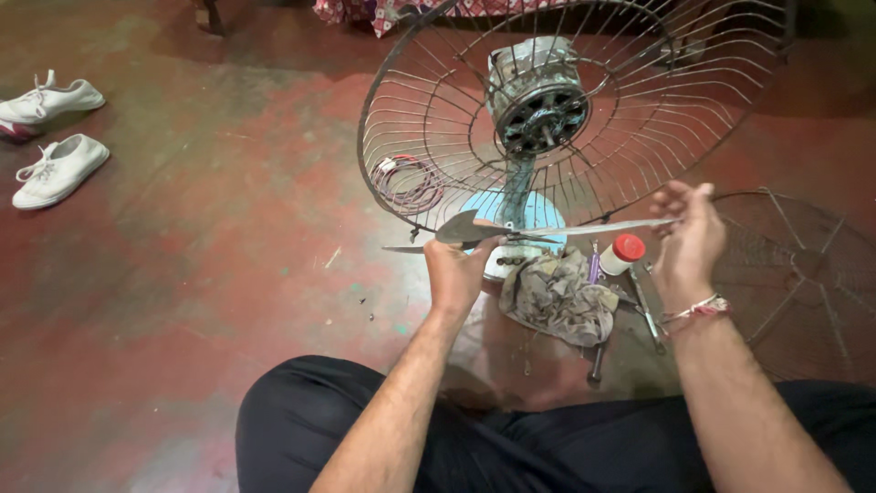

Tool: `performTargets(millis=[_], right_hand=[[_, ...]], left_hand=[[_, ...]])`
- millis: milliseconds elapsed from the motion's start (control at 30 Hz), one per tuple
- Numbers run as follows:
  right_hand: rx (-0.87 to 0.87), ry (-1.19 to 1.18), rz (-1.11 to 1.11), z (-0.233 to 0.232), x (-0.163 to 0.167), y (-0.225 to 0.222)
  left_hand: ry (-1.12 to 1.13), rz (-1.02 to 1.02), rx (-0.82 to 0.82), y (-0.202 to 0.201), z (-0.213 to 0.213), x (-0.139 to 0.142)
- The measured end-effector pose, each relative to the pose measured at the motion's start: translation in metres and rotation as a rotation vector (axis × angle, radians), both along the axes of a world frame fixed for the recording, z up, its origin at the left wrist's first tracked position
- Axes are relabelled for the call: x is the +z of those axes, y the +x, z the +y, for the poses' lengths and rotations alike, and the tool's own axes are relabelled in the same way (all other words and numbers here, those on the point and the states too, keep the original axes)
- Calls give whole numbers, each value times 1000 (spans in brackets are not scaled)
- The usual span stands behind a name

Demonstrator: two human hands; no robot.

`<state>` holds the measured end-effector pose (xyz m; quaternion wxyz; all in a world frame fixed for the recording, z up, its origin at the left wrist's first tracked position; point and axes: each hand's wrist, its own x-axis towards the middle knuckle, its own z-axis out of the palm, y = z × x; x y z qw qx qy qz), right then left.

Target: The person sits on the floor in front of a pedestal fan, unscrews and works on the front grille and motor hub by hand, wipes the motor housing and surrounding parts with a cloth, and then handles and repositions the fan blades on the motor.

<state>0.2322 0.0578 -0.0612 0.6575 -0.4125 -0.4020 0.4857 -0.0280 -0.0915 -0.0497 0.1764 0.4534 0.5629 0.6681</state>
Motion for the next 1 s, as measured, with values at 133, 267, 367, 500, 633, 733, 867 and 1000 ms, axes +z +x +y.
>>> performTargets(millis=[133, 267, 367, 500, 633, 733, 867, 1000], right_hand=[[291, -38, 1, 2, -12, -14], [426, -14, -197, 2, 1, -50], [500, -10, -293, 3, 17, -73], [577, -16, -370, 3, 41, -94], [660, -109, -232, 1, 57, -104], [702, -101, -143, -2, 63, -106], [709, -127, -4, -2, 65, -105], [664, -96, -7, 3, 60, -106]], left_hand=[[-16, -127, -122, 1, -6, 4], [9, -158, -125, 3, -8, 7], [48, -144, -106, 2, -8, 10], [110, -19, -87, -2, -8, 13], [91, -107, -100, -3, -7, 14], [65, -80, -82, -3, -7, 13], [88, -53, -63, -3, -5, 10], [69, -92, -74, -2, -3, 7]])
